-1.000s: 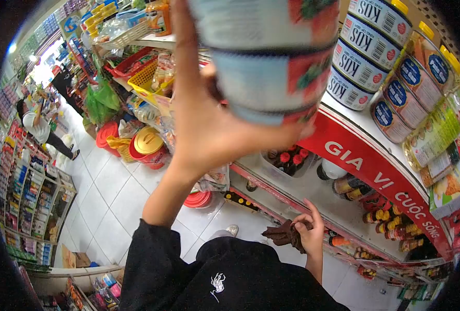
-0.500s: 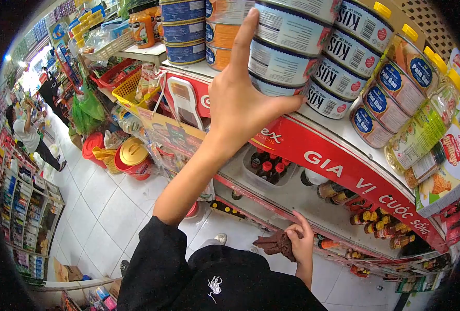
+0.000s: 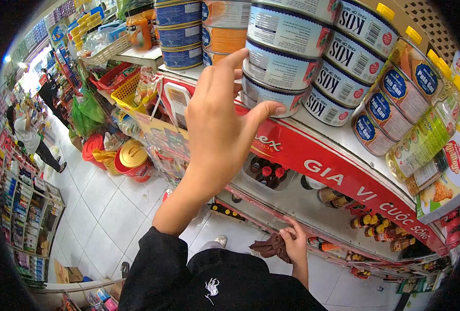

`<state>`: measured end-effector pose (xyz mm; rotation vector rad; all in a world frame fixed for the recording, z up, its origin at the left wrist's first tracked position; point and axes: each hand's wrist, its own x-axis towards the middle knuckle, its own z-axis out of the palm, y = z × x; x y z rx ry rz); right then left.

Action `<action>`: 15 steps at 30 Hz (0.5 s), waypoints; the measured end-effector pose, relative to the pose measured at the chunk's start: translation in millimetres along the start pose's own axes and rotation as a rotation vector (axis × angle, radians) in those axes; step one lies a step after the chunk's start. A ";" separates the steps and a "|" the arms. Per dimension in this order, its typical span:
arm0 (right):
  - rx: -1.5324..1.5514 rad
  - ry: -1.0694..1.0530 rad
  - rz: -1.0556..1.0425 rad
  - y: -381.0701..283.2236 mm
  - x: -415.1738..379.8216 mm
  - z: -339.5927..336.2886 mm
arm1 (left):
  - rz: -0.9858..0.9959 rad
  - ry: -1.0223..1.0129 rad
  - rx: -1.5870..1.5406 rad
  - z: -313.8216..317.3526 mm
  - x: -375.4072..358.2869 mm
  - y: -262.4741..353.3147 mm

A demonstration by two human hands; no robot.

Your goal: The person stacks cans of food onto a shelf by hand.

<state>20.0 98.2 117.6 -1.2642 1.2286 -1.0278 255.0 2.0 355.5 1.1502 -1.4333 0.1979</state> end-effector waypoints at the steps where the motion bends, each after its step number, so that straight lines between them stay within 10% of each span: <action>1: -0.009 -0.010 0.027 -3.4 1.1 0.5 | -0.013 -0.013 -0.010 2.2 1.7 -1.7; 11: 0.002 -0.036 0.057 13.9 10.9 14.2 | 0.090 0.023 0.069 21.9 14.5 -15.9; 15: -0.122 -0.458 -0.001 -78.7 6.6 -22.7 | 0.067 -0.244 0.040 -45.4 5.2 2.1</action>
